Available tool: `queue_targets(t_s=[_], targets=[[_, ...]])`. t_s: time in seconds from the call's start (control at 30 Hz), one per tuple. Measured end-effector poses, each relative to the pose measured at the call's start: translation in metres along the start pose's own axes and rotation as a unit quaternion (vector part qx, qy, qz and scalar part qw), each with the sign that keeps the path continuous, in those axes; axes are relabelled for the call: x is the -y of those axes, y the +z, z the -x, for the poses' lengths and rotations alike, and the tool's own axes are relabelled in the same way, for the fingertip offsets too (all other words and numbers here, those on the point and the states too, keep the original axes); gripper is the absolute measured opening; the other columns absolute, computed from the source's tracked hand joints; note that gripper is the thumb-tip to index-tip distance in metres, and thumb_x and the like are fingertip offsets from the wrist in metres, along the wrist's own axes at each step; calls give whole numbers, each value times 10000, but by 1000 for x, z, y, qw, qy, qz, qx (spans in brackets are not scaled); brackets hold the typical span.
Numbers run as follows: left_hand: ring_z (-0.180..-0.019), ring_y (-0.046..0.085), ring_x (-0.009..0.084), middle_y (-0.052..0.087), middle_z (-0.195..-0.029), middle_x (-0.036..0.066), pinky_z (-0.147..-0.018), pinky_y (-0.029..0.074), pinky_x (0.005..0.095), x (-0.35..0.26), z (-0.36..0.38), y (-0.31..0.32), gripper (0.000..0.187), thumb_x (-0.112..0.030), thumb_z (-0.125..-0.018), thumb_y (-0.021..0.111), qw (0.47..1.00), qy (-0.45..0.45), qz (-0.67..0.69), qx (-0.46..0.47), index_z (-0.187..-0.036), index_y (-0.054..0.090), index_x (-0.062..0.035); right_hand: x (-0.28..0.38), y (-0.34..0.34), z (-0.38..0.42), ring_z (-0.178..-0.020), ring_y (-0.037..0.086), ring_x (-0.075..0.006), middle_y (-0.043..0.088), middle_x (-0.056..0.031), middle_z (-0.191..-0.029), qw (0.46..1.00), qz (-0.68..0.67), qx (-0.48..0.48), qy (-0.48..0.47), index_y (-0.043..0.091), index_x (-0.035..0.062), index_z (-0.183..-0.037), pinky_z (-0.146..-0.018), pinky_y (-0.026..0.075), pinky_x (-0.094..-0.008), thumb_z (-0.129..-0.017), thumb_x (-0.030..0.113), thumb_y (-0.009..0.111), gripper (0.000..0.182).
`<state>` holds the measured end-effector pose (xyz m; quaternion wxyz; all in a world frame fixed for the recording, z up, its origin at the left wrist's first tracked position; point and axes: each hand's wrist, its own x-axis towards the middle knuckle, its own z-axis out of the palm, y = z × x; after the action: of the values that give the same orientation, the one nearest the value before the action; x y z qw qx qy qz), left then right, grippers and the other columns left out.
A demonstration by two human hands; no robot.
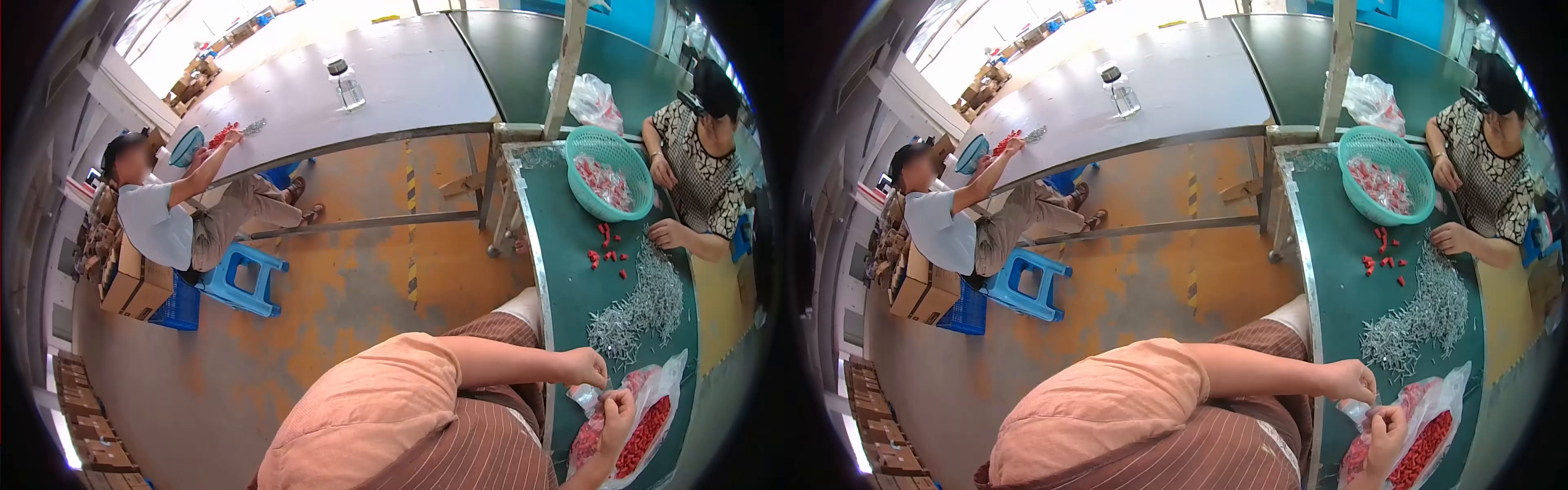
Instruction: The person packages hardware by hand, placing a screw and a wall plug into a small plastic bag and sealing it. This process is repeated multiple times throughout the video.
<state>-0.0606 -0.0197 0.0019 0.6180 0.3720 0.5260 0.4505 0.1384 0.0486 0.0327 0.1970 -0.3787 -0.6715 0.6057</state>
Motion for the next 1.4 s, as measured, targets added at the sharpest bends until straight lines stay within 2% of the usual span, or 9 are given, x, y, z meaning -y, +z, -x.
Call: queue_targets(t_s=[0.4, 0.43, 0.5, 0.6, 0.7, 0.87, 1.3, 1.33, 1.4], targets=[[-495, 510, 120, 637, -703, 33, -427, 395, 276, 1, 0, -5, 206, -231, -786, 703, 999, -4, -40, -6, -900, 724, -61, 6, -6, -9, -709, 575, -108, 620, -72, -815, 997, 63, 24, 30, 550, -1, -889, -651, 461, -239, -856, -6, 530, 39], [-515, 524, 124, 640, -709, 32, -443, 411, 283, 0, -1, -5, 203, -229, -787, 702, 999, -6, -40, -15, -896, 721, -59, 6, -3, -11, -697, 567, -113, 615, -67, -806, 964, 232, -81, -97, 557, -8, -899, -637, 456, -244, -863, -3, 541, 39], [-555, 551, 133, 647, -722, 30, -477, 443, 297, 0, -4, -3, 196, -223, -788, 701, 999, -13, -41, -30, -888, 715, -55, 10, 14, -6, -673, 552, -123, 606, -56, -789, 739, 522, -279, -322, 571, -21, -918, -611, 447, -252, -879, 4, 563, 47], [-626, 596, 157, 661, -745, 58, -559, 484, 325, 23, -22, 6, 207, -217, -779, 715, 996, 61, -44, -54, -884, 700, -38, 22, 27, 14, -711, 539, -160, 591, -73, -852, 867, 357, -275, -213, 571, -30, -984, -635, 445, -280, -892, 17, 585, 104], [-675, 631, 207, 666, -766, 104, -623, 496, 343, 18, -13, 16, 193, -187, -771, 716, 978, 148, -129, -67, -883, 686, -32, 65, 41, 31, -1001, 609, -283, 659, -195, -1079, 928, 354, -116, -28, 678, 50, -1092, -902, 449, -390, -947, 273, 615, 273], [-778, 647, 347, 665, -788, 151, -686, 493, 415, 14, 1, 24, 166, -173, -808, 681, 941, 218, -244, -81, -888, 651, -30, 62, 41, 30, -818, 622, -298, 667, -172, -878, 910, 381, -123, -108, 686, -33, -915, -751, 479, -385, -937, 255, 629, 294], [-760, 666, 256, 687, -807, 133, -667, 516, 363, 17, 4, 32, 206, -187, -731, 725, 971, 131, -183, -77, -840, 688, -16, 41, 23, 38, -927, 627, -277, 690, -151, -1013, 937, 333, -69, -87, 704, 3, -987, -814, 491, -358, -953, 239, 611, 256], [-756, 663, 240, 688, -807, 123, -666, 517, 352, 17, 1, 32, 211, -194, -734, 725, 981, 107, -147, -70, -846, 692, -18, -55, -11, 2, -789, 525, -185, 564, -103, -965, 987, 148, -45, -28, 547, -24, -1047, -688, 445, -304, -897, 15, 577, 159], [-747, 657, 207, 688, -806, 105, -664, 518, 332, 21, -4, 34, 221, -206, -739, 725, 994, 58, -74, -57, -858, 700, -21, -55, -23, 7, -809, 532, -198, 566, -113, -976, 979, 185, -76, -44, 549, -21, -1060, -709, 451, -308, -898, 13, 576, 168]])
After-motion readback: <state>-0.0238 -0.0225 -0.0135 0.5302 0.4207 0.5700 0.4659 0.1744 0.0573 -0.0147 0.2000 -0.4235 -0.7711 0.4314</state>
